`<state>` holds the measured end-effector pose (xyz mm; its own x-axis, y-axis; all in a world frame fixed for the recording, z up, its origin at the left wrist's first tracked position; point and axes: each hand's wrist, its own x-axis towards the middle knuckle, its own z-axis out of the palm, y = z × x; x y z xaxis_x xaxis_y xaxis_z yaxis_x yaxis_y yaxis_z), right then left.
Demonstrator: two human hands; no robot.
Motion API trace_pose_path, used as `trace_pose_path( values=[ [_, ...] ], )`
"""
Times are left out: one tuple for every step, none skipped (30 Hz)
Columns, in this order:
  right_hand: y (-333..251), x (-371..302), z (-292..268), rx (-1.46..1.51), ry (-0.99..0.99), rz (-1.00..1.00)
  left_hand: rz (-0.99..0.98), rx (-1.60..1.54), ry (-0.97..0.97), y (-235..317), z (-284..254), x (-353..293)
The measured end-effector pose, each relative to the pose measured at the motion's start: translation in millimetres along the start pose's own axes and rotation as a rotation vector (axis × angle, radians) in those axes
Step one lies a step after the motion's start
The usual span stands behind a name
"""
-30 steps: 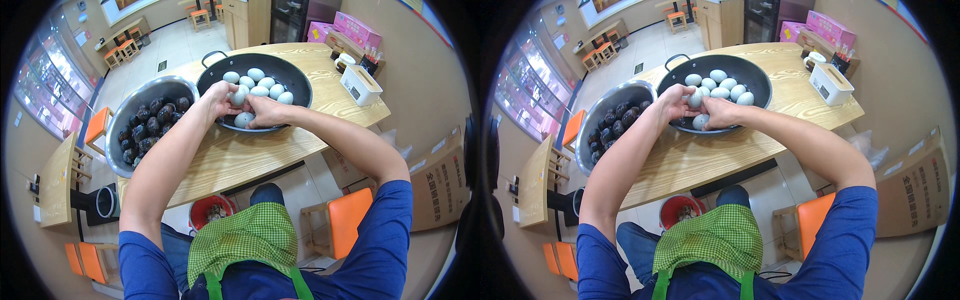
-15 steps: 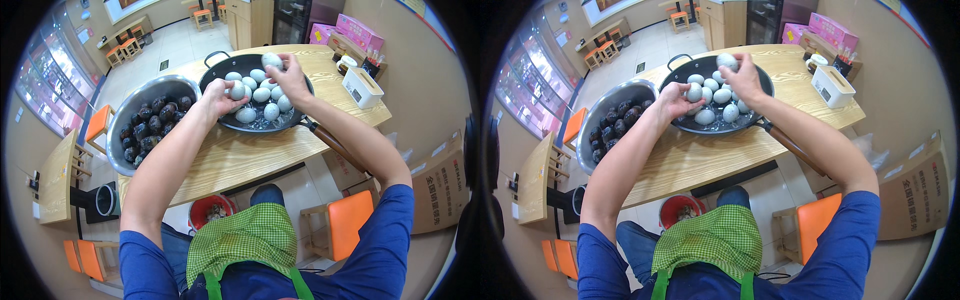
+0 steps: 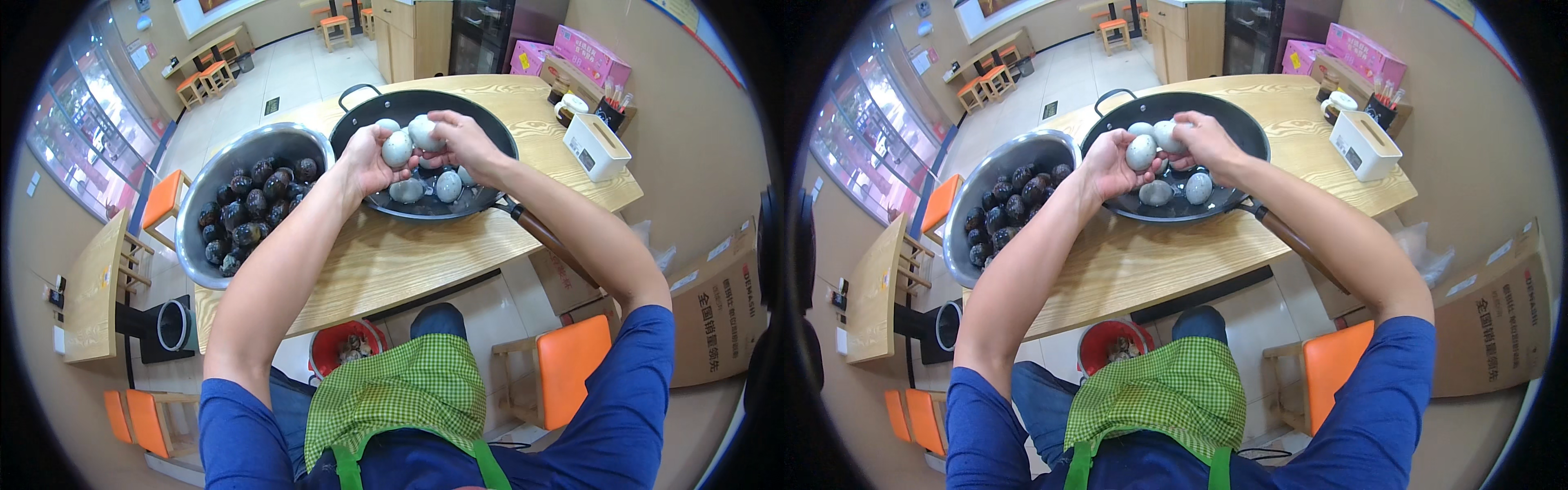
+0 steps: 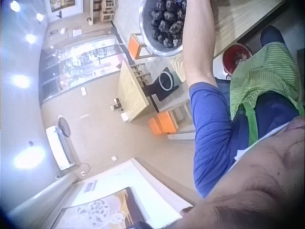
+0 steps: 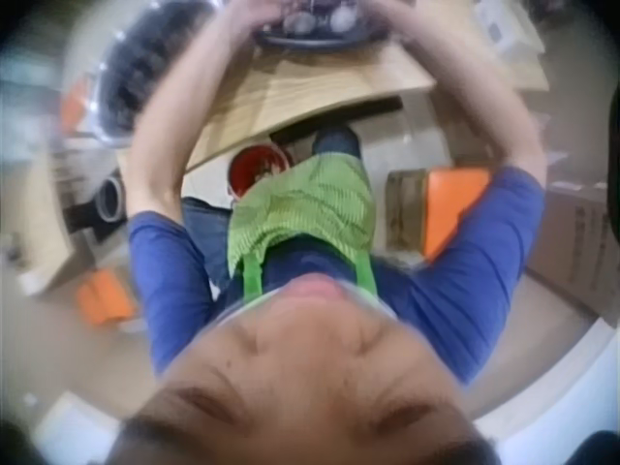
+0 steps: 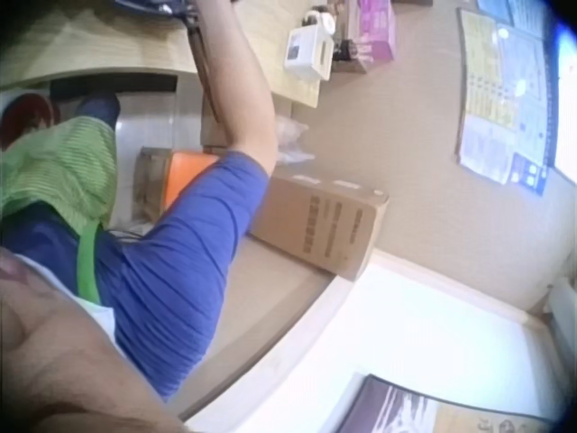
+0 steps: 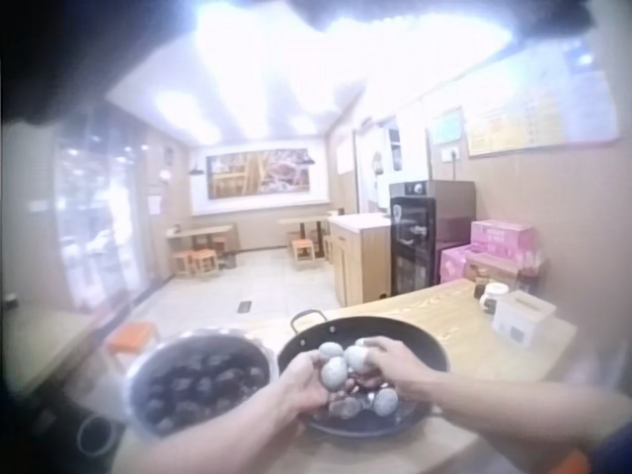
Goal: The person peels dark-colored eggs by hand, removing the shell and placing the peeled eggs into a pan. The person also handles light-colored eggs, peeling them and placing them into a red bucket.
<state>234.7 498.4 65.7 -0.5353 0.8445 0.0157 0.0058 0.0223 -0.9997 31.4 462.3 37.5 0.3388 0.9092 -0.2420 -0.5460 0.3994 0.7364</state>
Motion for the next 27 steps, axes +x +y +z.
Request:
trace_pose_path(
  values=[
    [-4.6,-4.7,-2.8,0.076,-0.025,0.061,0.016,0.084,0.083,-3.1,2.9,0.4],
    [-4.7,-4.2,-8.9,0.159,-0.044,0.11,0.034,0.171,0.161,-4.7,14.0,1.4],
    [-5.3,-3.0,-14.8,0.241,-0.063,0.158,0.052,0.257,0.238,-5.9,24.6,1.6],
    [-5.9,-0.8,-20.0,0.295,-0.052,0.2,0.042,0.339,0.296,-6.9,34.3,-3.3],
    [-5.8,1.1,-24.3,0.349,-0.042,0.242,0.084,0.468,0.255,-9.0,28.4,1.6],
    [-4.5,2.3,-28.0,0.404,-0.031,0.284,0.089,0.44,0.254,-11.0,30.3,1.5],
    [-2.2,2.9,-29.5,0.37,-0.072,0.273,0.094,0.412,0.257,-12.9,29.8,1.8],
    [0.7,3.2,-30.6,0.336,-0.114,0.262,0.104,0.428,0.242,-12.5,26.7,4.1],
    [3.8,3.4,-31.6,0.302,-0.155,0.251,0.114,0.443,0.228,-11.6,23.1,5.8],
    [7.2,1.8,-31.8,0.281,-0.2,0.218,0.121,0.454,0.213,-12.0,25.3,4.6],
    [9.2,1.1,-33.1,0.279,-0.201,0.221,0.148,0.584,0.256,-13.3,28.6,4.8],
    [11.2,0.5,-34.2,0.278,-0.203,0.224,0.174,0.713,0.299,-15.2,32.7,5.9],
    [12.3,-0.1,-32.8,0.278,-0.209,0.227,0.201,0.844,0.345,-15.4,36.6,4.1],
    [9.8,-2.2,-29.9,0.318,-0.147,0.284,0.188,0.86,0.349,-14.4,37.1,3.4],
    [11.6,0.2,-32.4,0.35,-0.139,0.256,0.19,0.725,0.333,-13.5,35.7,3.0],
    [10.8,2.3,-37.8,0.38,-0.127,0.226,0.194,0.591,0.311,-12.7,34.9,3.7],
    [10.0,5.6,-42.0,0.41,-0.115,0.197,0.197,0.458,0.289,-11.4,34.2,4.5],
    [9.9,12.4,-42.2,0.392,0.033,0.188,0.198,0.356,0.246,-9.1,33.6,5.6],
    [7.6,12.2,-38.3,0.368,0.066,0.175,0.19,0.269,0.249,-9.4,32.9,4.2],
    [5.0,11.2,-35.3,0.344,0.099,0.162,0.183,0.182,0.251,-10.1,32.4,2.8],
    [2.5,10.0,-32.4,0.319,0.132,0.149,0.175,0.095,0.252,-10.4,31.9,1.5],
    [-0.2,5.8,-28.6,0.304,0.15,0.101,0.166,0.05,0.215,-9.5,31.2,1.5],
    [1.5,4.3,-25.0,0.271,0.173,0.034,0.18,0.031,0.221,-9.9,31.2,2.2],
    [3.5,3.4,-21.3,0.239,0.196,-0.034,0.195,0.012,0.226,-11.3,32.1,3.9],
    [5.7,3.6,-19.7,0.208,0.222,-0.102,0.206,-0.004,0.23,-12.4,37.3,4.6],
    [7.2,5.5,-17.6,0.128,0.131,-0.072,0.197,-0.027,0.22,-14.1,43.0,5.8],
    [13.2,5.1,-12.2,-0.033,0.079,-0.07,0.187,-0.049,0.21,-16.2,49.0,7.2]
  ],
)
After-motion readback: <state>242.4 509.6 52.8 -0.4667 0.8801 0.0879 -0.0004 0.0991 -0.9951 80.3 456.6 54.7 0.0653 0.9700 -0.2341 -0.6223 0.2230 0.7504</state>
